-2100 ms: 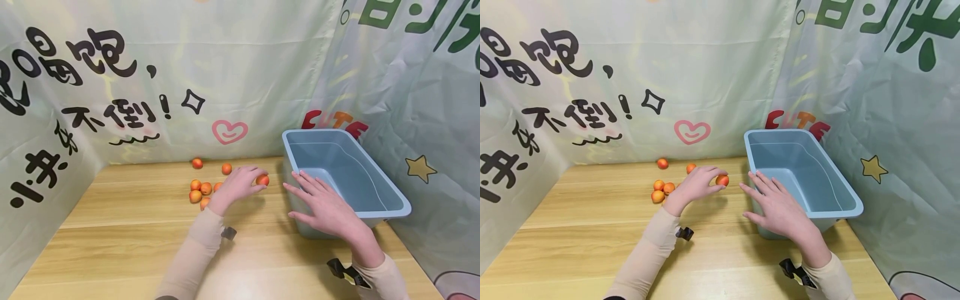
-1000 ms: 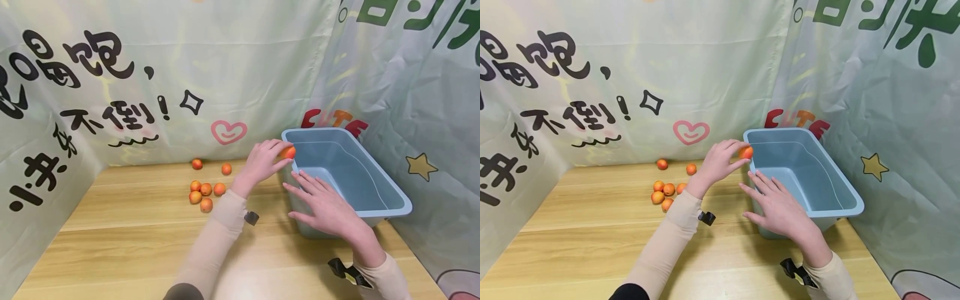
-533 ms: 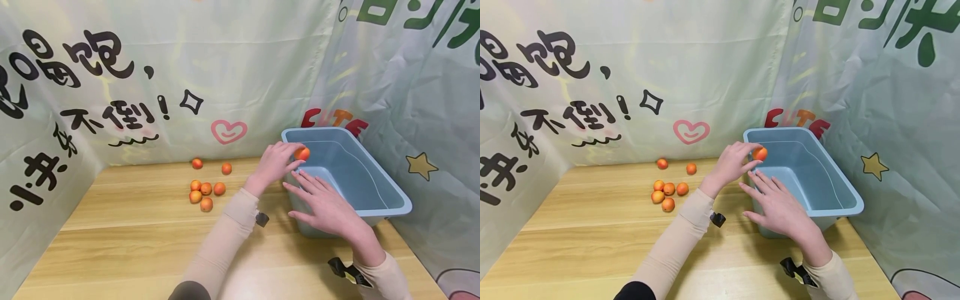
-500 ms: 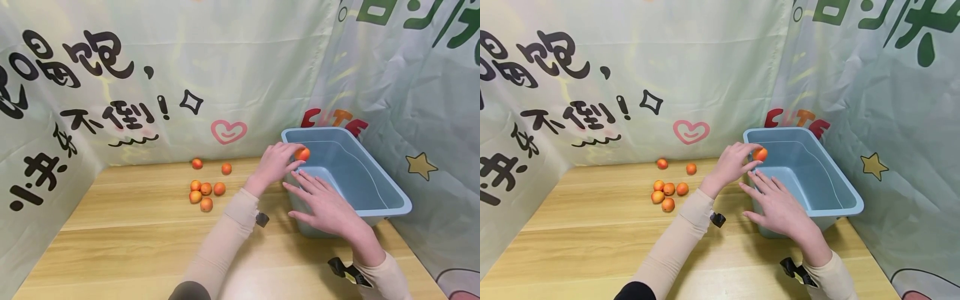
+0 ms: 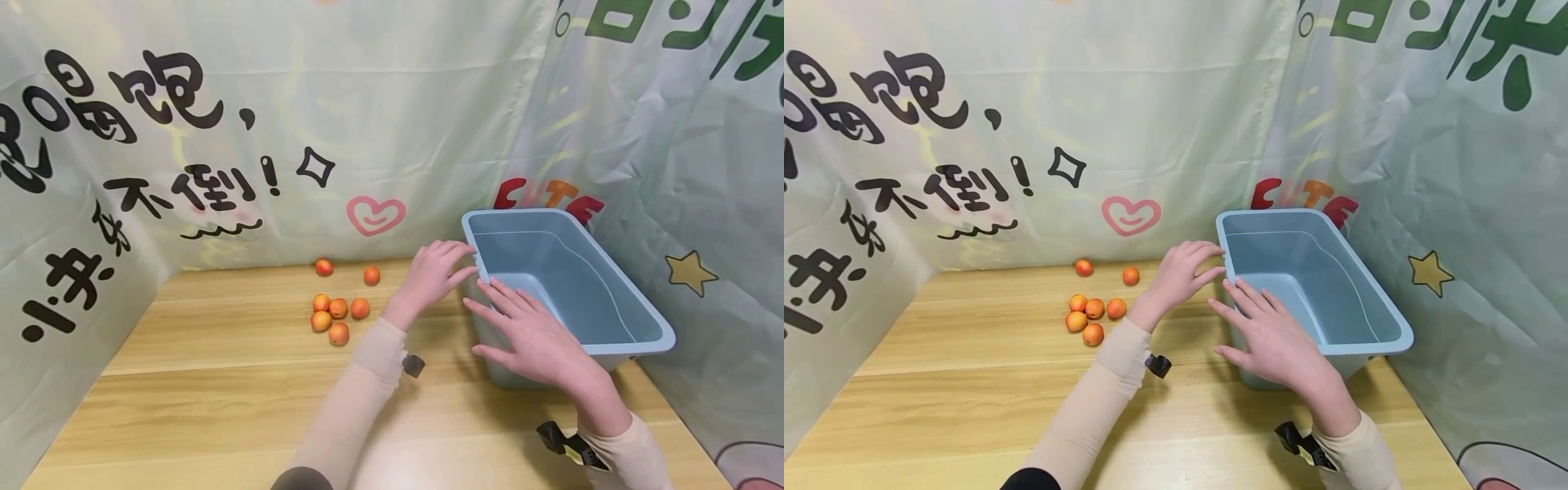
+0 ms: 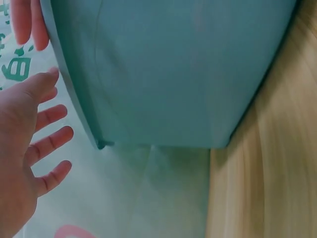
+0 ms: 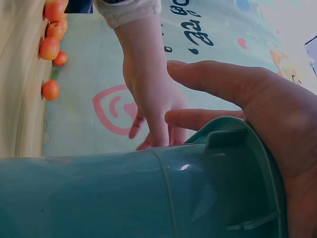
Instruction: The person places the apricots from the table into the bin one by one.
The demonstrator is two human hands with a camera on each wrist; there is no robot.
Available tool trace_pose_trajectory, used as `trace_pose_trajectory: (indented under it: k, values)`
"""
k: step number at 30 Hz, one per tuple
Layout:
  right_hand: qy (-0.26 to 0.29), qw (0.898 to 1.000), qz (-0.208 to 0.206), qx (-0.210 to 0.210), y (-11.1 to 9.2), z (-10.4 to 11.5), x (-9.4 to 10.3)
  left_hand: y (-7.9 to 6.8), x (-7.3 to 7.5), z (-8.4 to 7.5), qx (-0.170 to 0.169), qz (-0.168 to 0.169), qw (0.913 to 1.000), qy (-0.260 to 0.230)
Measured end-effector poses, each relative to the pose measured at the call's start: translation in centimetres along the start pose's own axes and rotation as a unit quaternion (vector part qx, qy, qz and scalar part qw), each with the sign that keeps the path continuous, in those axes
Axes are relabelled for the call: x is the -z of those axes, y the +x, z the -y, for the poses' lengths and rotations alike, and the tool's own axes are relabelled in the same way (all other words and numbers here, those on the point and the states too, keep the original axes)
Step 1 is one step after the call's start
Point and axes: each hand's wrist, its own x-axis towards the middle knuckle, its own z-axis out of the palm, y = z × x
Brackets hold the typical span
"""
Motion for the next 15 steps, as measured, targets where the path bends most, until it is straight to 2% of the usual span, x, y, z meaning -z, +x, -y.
trace_pose_trajectory:
  k: [7,15]
  values:
    - [0.002,1.0,0.0,-0.001,-0.1,0.0,0.0,-1.9,0.2,1.4,0.019,-0.002,0.9998,-0.005]
    - [0.003,1.0,-0.001,-0.001,0.0,0.0,0.0,-4.2,1.1,2.5,0.037,0.029,0.9988,0.013]
